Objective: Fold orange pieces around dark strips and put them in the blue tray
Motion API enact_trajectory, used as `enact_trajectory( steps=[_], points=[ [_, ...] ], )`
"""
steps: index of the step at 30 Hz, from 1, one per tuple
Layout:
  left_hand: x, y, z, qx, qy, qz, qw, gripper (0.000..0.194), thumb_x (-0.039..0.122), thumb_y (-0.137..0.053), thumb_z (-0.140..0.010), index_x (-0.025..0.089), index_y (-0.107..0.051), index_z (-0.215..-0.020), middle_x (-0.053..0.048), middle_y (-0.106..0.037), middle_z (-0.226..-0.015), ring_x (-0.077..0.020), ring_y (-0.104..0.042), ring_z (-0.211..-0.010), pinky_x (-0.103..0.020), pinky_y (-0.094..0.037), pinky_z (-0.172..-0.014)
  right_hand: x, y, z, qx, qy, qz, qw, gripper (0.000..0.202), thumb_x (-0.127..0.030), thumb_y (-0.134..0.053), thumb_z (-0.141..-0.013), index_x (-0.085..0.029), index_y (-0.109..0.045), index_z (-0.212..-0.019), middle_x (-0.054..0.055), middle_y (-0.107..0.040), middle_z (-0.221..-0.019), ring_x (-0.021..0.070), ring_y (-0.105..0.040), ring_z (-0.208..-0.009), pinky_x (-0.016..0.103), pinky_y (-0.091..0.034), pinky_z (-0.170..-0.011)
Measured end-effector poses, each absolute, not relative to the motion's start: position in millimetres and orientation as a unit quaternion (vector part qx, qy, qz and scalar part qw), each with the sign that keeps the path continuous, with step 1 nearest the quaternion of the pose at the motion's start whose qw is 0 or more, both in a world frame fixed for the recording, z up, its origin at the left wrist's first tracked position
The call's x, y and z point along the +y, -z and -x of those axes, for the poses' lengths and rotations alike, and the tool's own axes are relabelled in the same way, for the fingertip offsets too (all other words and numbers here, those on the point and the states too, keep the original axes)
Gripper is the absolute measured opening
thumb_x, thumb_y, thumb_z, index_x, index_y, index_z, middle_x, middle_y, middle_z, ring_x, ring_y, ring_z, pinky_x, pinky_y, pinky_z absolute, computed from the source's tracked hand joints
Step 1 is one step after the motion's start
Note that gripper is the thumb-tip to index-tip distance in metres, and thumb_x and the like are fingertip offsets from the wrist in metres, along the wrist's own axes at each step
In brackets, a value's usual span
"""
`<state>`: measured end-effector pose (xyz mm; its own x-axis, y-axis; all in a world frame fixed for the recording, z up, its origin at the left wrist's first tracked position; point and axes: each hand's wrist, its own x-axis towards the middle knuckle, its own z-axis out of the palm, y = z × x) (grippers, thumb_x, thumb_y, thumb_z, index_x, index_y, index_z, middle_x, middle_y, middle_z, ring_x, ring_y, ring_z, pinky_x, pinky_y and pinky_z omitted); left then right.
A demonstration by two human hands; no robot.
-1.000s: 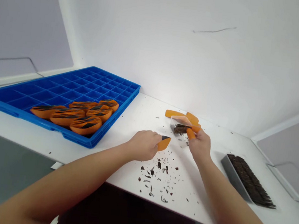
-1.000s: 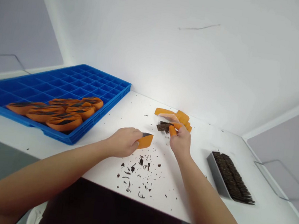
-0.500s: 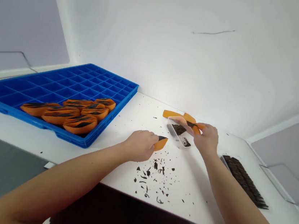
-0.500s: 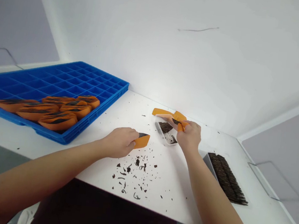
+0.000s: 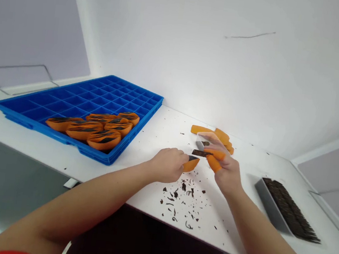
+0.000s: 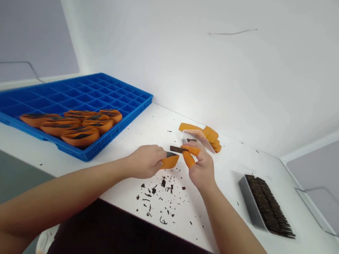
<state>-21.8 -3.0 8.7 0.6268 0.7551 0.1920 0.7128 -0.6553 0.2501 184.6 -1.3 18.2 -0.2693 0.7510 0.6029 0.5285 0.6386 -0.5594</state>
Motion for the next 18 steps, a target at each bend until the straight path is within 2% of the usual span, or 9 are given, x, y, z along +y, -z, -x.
enact_trajectory(
  steps=[3, 8, 15, 18],
  points=[
    [-3, -9, 22, 0.407, -0.145, -0.899, 0.077, 0.010, 0.018, -0.042, -0.081, 0.018, -0.051, -0.083, -0.005, -0.059, -0.082, -0.0199, -0.055, -0.077, -0.031, -0.040, -0.060, -5, -9, -178, -0.748, -0.176, 0.430, 0.474, 0.015, -0.032, -0.053, -0.087, -0.029, -0.065, -0.096, 0.002, -0.060, -0.111, 0.0211, -0.054, -0.109, 0.047, -0.045, -0.096],
    [-3, -10, 23, 0.402, -0.146, -0.901, 0.071, 0.010, 0.019, -0.043, -0.081, 0.018, -0.053, -0.083, -0.006, -0.057, -0.085, -0.0201, -0.053, -0.078, -0.032, -0.040, -0.061, -5, -5, -184, -0.745, -0.196, 0.431, 0.470, 0.016, -0.033, -0.053, -0.087, -0.030, -0.064, -0.098, 0.002, -0.061, -0.110, 0.0205, -0.054, -0.109, 0.047, -0.044, -0.097],
    [-4, -9, 24, 0.387, -0.169, -0.903, 0.074, 0.012, 0.017, -0.045, -0.080, 0.019, -0.055, -0.086, -0.006, -0.056, -0.096, -0.0209, -0.052, -0.085, -0.033, -0.042, -0.066, -4, -20, -182, -0.795, -0.144, 0.407, 0.426, 0.016, -0.033, -0.049, -0.088, -0.030, -0.063, -0.096, 0.002, -0.056, -0.120, 0.0219, -0.051, -0.113, 0.048, -0.046, -0.094],
    [-5, -8, 24, 0.381, -0.178, -0.905, 0.070, 0.013, 0.016, -0.048, -0.078, 0.019, -0.057, -0.087, -0.007, -0.054, -0.104, -0.0220, -0.052, -0.090, -0.035, -0.043, -0.070, 1, -24, -183, -0.813, -0.124, 0.394, 0.409, 0.016, -0.030, -0.048, -0.088, -0.030, -0.062, -0.096, 0.002, -0.057, -0.118, 0.0224, -0.049, -0.116, 0.048, -0.047, -0.093]
  ],
)
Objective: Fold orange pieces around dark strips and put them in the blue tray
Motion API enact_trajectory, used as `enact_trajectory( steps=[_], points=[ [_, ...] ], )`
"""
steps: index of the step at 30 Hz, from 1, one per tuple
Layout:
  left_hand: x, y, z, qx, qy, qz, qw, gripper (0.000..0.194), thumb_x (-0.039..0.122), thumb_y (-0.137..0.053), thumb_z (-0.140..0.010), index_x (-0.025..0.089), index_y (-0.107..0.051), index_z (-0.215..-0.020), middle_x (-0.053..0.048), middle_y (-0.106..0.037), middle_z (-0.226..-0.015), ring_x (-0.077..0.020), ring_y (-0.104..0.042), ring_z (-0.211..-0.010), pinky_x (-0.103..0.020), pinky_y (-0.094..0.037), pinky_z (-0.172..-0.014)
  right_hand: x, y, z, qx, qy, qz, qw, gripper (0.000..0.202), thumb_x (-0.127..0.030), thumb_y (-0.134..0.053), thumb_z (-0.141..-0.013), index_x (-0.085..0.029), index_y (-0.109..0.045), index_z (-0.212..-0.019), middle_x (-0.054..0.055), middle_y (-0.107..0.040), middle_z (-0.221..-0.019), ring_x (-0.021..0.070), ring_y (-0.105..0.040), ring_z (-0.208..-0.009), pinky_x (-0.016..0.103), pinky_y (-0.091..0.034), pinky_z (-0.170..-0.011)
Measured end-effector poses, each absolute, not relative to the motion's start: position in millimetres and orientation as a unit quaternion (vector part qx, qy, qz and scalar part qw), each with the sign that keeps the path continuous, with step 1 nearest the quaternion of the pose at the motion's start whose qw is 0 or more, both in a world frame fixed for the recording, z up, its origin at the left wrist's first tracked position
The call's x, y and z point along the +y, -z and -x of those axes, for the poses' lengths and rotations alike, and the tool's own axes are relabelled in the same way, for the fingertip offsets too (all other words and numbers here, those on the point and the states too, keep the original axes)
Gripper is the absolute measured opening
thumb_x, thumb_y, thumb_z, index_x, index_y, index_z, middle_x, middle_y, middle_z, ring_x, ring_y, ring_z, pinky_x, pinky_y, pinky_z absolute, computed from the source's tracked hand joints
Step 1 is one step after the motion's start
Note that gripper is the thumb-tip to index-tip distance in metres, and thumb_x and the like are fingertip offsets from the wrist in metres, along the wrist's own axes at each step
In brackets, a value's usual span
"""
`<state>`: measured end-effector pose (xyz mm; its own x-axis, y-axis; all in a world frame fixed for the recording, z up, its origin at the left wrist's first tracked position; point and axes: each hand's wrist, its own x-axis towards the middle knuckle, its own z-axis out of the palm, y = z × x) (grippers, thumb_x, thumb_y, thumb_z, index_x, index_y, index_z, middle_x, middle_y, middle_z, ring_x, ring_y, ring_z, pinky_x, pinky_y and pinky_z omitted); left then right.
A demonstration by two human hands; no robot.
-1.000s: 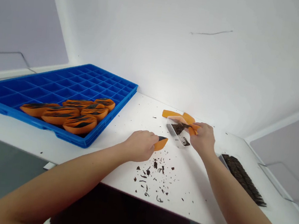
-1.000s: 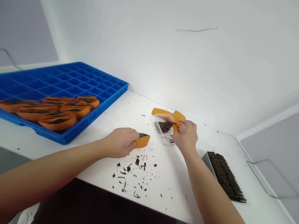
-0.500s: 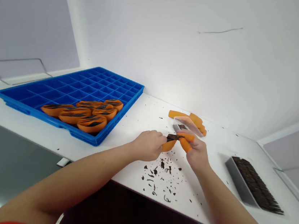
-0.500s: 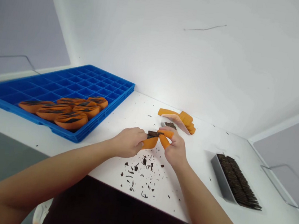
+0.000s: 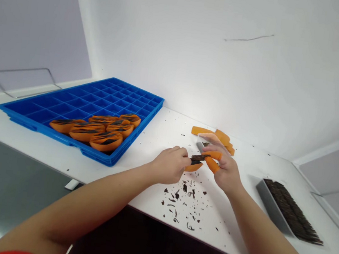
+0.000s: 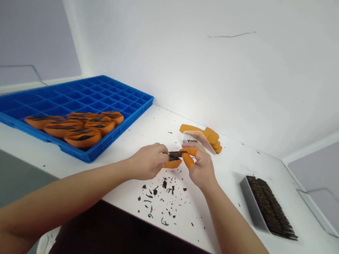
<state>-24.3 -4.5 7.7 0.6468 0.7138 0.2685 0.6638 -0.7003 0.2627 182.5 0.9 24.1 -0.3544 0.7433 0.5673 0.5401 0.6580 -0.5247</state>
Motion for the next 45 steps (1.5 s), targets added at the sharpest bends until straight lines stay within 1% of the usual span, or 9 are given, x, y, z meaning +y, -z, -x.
enact_trajectory(
  steps=[4, 10, 19, 25, 31, 35, 38, 41, 45],
  points=[
    [-4, -6, 26, 0.382, -0.184, -0.903, 0.072, 0.014, 0.015, -0.050, -0.077, 0.019, -0.058, -0.087, -0.007, -0.052, -0.110, -0.0225, -0.052, -0.093, -0.035, -0.044, -0.073, 7, -27, -185, -0.837, -0.109, 0.362, 0.397, 0.013, -0.027, -0.049, -0.087, -0.030, -0.061, -0.092, 0.001, -0.060, -0.109, 0.0225, -0.049, -0.117, 0.049, -0.048, -0.091],
    [-3, -4, 26, 0.392, -0.191, -0.897, 0.077, 0.015, 0.015, -0.046, -0.079, 0.019, -0.057, -0.087, -0.006, -0.053, -0.110, -0.0214, -0.051, -0.093, -0.034, -0.045, -0.070, 8, -39, -187, -0.874, -0.076, 0.326, 0.353, 0.015, -0.023, -0.049, -0.088, -0.029, -0.062, -0.092, 0.002, -0.061, -0.108, 0.0241, -0.039, -0.127, 0.053, -0.041, -0.098],
    [-3, -2, 26, 0.378, -0.199, -0.899, 0.098, 0.017, 0.015, -0.044, -0.080, 0.020, -0.058, -0.086, -0.005, -0.053, -0.105, -0.0186, -0.053, -0.087, -0.029, -0.043, -0.064, 10, -43, -186, -0.879, -0.032, 0.373, 0.294, 0.016, -0.028, -0.048, -0.087, -0.026, -0.063, -0.086, 0.004, -0.062, -0.102, 0.0281, -0.047, -0.117, 0.055, -0.045, -0.090],
    [-3, -3, 27, 0.374, -0.189, -0.902, 0.107, 0.017, 0.014, -0.047, -0.079, 0.020, -0.060, -0.086, -0.004, -0.054, -0.105, -0.0171, -0.054, -0.086, -0.027, -0.043, -0.065, 10, -46, -181, -0.892, 0.021, 0.380, 0.246, 0.019, -0.023, -0.047, -0.085, -0.024, -0.064, -0.078, 0.005, -0.064, -0.100, 0.0293, -0.049, -0.114, 0.056, -0.044, -0.090],
    [-1, 3, 29, 0.362, -0.189, -0.910, 0.072, 0.033, 0.012, -0.051, -0.075, 0.028, -0.063, -0.101, -0.002, -0.055, -0.107, -0.0179, -0.055, -0.088, -0.026, -0.043, -0.063, 9, -53, -170, -0.895, 0.049, 0.398, 0.193, 0.017, -0.017, -0.046, -0.081, -0.019, -0.063, -0.079, 0.008, -0.063, -0.102, 0.0289, -0.047, -0.116, 0.048, -0.049, -0.084],
    [1, 5, 31, 0.352, -0.228, -0.902, 0.100, 0.029, 0.012, -0.048, -0.079, 0.027, -0.065, -0.098, -0.001, -0.058, -0.099, -0.0151, -0.058, -0.080, -0.026, -0.045, -0.065, 9, -57, -166, -0.895, 0.061, 0.412, 0.162, 0.014, -0.016, -0.049, -0.077, -0.019, -0.062, -0.076, 0.005, -0.064, -0.102, 0.0294, -0.048, -0.115, 0.047, -0.050, -0.081],
    [2, 6, 31, 0.351, -0.266, -0.886, 0.144, 0.039, 0.008, -0.045, -0.080, 0.028, -0.060, -0.110, -0.001, -0.060, -0.096, -0.0145, -0.059, -0.082, -0.026, -0.047, -0.071, 10, -55, -166, -0.894, 0.056, 0.412, 0.165, 0.014, -0.016, -0.048, -0.078, -0.020, -0.062, -0.075, 0.005, -0.064, -0.102, 0.0290, -0.048, -0.114, 0.047, -0.049, -0.081],
    [2, 6, 30, 0.361, -0.289, -0.871, 0.165, 0.054, 0.006, -0.044, -0.079, 0.030, -0.047, -0.127, -0.002, -0.061, -0.105, -0.0159, -0.059, -0.089, -0.029, -0.048, -0.077, 12, -51, -170, -0.889, 0.032, 0.417, 0.188, 0.016, -0.019, -0.046, -0.082, -0.019, -0.062, -0.077, 0.007, -0.063, -0.103, 0.0285, -0.047, -0.116, 0.047, -0.049, -0.084],
    [2, 4, 29, 0.414, -0.268, -0.847, 0.196, 0.065, 0.013, -0.048, -0.080, 0.028, -0.028, -0.140, -0.004, -0.064, -0.101, -0.0183, -0.061, -0.083, -0.031, -0.048, -0.074, 12, -48, -170, -0.891, 0.000, 0.420, 0.174, 0.017, -0.018, -0.047, -0.081, -0.019, -0.062, -0.073, 0.008, -0.063, -0.104, 0.0291, -0.044, -0.119, 0.048, -0.048, -0.086]
  ],
)
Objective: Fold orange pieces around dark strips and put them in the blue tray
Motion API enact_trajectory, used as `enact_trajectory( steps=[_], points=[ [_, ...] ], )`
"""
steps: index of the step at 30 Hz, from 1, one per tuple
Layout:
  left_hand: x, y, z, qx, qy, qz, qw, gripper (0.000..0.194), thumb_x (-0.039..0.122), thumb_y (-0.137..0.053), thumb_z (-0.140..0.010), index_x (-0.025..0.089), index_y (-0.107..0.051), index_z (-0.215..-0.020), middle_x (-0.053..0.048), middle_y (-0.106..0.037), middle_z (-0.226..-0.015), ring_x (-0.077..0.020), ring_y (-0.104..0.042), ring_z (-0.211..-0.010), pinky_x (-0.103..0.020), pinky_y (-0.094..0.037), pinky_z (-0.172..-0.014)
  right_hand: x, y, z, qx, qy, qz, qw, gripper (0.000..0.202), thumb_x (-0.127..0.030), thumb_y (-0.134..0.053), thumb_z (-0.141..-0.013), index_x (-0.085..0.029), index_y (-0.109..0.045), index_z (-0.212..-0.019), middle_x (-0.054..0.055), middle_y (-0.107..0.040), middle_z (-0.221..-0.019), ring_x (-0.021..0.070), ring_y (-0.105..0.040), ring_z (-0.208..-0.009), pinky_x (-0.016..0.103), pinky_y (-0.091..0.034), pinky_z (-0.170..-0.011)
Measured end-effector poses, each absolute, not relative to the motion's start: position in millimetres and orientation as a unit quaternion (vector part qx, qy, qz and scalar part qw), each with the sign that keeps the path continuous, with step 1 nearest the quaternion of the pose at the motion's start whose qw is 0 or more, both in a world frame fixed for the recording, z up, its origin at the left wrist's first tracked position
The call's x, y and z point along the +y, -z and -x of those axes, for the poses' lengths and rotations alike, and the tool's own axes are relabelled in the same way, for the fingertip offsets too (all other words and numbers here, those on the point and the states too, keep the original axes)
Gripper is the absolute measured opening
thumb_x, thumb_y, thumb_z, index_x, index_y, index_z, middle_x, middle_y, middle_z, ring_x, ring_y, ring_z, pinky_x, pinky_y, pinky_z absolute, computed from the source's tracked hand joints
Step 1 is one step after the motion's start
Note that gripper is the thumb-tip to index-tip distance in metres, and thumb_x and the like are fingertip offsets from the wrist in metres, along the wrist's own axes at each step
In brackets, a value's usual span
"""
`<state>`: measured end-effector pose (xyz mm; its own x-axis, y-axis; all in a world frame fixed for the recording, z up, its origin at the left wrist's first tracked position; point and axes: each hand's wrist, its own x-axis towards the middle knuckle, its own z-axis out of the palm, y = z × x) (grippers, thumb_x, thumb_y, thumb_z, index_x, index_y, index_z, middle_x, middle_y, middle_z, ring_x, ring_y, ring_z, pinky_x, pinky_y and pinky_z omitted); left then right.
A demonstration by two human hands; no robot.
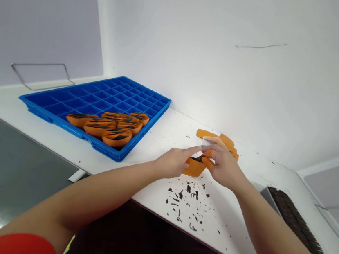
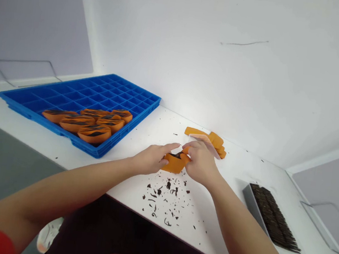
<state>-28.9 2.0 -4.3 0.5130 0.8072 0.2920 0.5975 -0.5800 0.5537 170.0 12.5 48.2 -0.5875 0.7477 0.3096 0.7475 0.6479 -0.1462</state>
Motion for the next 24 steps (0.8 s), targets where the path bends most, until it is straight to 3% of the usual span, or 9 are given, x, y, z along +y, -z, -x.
enact_trajectory(
  steps=[5, 10, 15, 24],
  points=[
    [2, 2, 29, 0.463, -0.225, -0.833, 0.203, 0.069, 0.019, -0.051, -0.081, 0.025, -0.021, -0.143, -0.004, -0.066, -0.090, -0.0200, -0.061, -0.078, -0.029, -0.047, -0.068, 9, -49, -159, -0.884, 0.024, 0.453, 0.110, 0.024, -0.009, -0.050, -0.072, -0.020, -0.068, -0.083, 0.004, -0.063, -0.109, 0.0303, -0.045, -0.117, 0.049, -0.047, -0.087],
    [1, -1, 29, 0.463, -0.223, -0.832, 0.207, 0.066, 0.018, -0.048, -0.082, 0.025, -0.023, -0.143, -0.005, -0.067, -0.092, -0.0201, -0.062, -0.078, -0.029, -0.047, -0.066, -1, -42, -150, -0.867, 0.037, 0.490, 0.081, 0.041, -0.005, -0.048, -0.067, -0.023, -0.066, -0.099, 0.003, -0.059, -0.116, 0.0284, -0.050, -0.108, 0.041, -0.051, -0.074],
    [0, -1, 29, 0.463, -0.222, -0.834, 0.203, 0.063, 0.020, -0.048, -0.083, 0.024, -0.025, -0.142, -0.006, -0.067, -0.091, -0.0214, -0.062, -0.079, -0.030, -0.047, -0.067, -12, -32, -152, -0.863, 0.089, 0.493, 0.067, 0.041, -0.014, -0.051, -0.072, -0.019, -0.059, -0.112, 0.008, -0.056, -0.119, 0.0287, -0.053, -0.100, 0.035, -0.049, -0.057],
    [1, 2, 28, 0.451, -0.214, -0.850, 0.169, 0.057, 0.021, -0.048, -0.084, 0.024, -0.031, -0.138, -0.006, -0.067, -0.098, -0.0215, -0.063, -0.084, -0.032, -0.049, -0.072, -10, -24, -165, -0.853, 0.024, 0.499, 0.150, 0.031, -0.014, -0.049, -0.076, -0.022, -0.063, -0.103, 0.006, -0.059, -0.114, 0.0241, -0.055, -0.101, 0.036, -0.052, -0.068]
  ],
)
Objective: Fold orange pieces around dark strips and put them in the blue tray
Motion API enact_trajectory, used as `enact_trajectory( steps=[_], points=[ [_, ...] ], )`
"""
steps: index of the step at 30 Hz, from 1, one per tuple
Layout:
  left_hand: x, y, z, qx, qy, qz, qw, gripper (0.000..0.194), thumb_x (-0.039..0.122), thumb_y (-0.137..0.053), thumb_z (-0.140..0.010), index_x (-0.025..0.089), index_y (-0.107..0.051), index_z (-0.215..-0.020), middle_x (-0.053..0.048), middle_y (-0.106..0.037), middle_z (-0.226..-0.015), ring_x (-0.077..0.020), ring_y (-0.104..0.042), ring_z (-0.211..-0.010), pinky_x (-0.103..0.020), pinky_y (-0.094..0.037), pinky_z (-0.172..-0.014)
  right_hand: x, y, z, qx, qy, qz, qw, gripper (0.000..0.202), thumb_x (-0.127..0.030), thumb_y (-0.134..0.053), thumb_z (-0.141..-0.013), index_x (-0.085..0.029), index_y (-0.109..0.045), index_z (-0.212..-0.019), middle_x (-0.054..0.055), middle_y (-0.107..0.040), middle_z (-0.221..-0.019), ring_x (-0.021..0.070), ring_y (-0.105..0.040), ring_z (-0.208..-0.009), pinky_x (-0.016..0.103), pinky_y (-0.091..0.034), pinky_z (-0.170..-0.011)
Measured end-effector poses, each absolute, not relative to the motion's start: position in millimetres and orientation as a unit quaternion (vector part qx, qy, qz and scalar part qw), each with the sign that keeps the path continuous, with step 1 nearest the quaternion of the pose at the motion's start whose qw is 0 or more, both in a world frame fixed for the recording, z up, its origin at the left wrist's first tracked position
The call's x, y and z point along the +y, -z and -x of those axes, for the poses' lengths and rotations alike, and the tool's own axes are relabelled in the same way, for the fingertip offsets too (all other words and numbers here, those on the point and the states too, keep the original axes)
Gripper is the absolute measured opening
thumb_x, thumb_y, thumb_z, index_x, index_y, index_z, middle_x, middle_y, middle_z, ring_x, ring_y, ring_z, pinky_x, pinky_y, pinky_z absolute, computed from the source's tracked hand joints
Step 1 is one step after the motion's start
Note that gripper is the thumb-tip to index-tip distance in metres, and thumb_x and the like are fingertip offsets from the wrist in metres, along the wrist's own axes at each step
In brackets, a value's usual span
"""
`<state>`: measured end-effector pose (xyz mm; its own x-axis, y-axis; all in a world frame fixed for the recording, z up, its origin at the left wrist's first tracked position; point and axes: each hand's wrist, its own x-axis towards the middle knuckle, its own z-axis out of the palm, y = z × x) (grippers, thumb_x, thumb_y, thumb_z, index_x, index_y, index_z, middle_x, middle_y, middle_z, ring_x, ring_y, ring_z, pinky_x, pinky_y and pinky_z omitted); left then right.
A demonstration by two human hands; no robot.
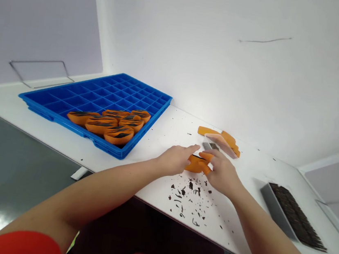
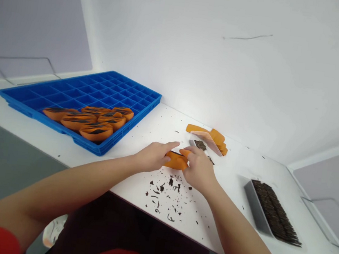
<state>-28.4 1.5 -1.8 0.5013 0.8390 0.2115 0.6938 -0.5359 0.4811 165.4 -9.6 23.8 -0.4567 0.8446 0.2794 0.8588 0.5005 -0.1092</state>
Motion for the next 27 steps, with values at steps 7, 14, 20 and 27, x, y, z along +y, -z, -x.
enact_trajectory(
  steps=[7, 14, 20, 27],
  points=[
    [3, 5, 27, 0.436, -0.243, -0.851, 0.164, 0.050, 0.016, -0.049, -0.082, 0.025, -0.042, -0.130, -0.004, -0.066, -0.108, -0.0201, -0.063, -0.092, -0.032, -0.048, -0.080, -5, -30, -166, -0.846, -0.008, 0.511, 0.153, 0.020, -0.021, -0.054, -0.078, -0.023, -0.066, -0.094, 0.005, -0.062, -0.104, 0.0230, -0.056, -0.093, 0.035, -0.049, -0.065],
    [3, 4, 27, 0.439, -0.256, -0.843, 0.177, 0.044, 0.017, -0.048, -0.083, 0.023, -0.047, -0.127, -0.005, -0.067, -0.103, -0.0196, -0.063, -0.088, -0.033, -0.048, -0.079, 3, -35, -158, -0.862, -0.009, 0.494, 0.118, 0.018, -0.010, -0.050, -0.071, -0.019, -0.064, -0.076, 0.004, -0.060, -0.079, 0.0201, -0.053, -0.080, 0.030, -0.041, -0.059],
    [2, 0, 27, 0.406, -0.354, -0.820, 0.193, 0.024, 0.017, -0.049, -0.080, 0.019, -0.061, -0.101, -0.003, -0.067, -0.096, -0.0162, -0.060, -0.084, -0.031, -0.046, -0.076, -3, -38, -147, -0.849, -0.020, 0.510, 0.133, 0.017, -0.005, -0.047, -0.064, -0.017, -0.053, -0.074, 0.004, -0.056, -0.081, 0.0160, -0.050, -0.070, 0.027, -0.036, -0.055],
    [3, -4, 33, 0.390, -0.345, -0.789, 0.325, 0.015, 0.020, -0.051, -0.078, 0.019, -0.066, -0.078, 0.002, -0.064, -0.070, -0.0113, -0.057, -0.066, -0.024, -0.042, -0.060, -7, -29, -151, -0.885, -0.008, 0.404, 0.232, 0.009, -0.016, -0.047, -0.078, -0.019, -0.056, -0.077, 0.005, -0.059, -0.082, 0.0176, -0.053, -0.073, 0.030, -0.041, -0.059]
  ],
)
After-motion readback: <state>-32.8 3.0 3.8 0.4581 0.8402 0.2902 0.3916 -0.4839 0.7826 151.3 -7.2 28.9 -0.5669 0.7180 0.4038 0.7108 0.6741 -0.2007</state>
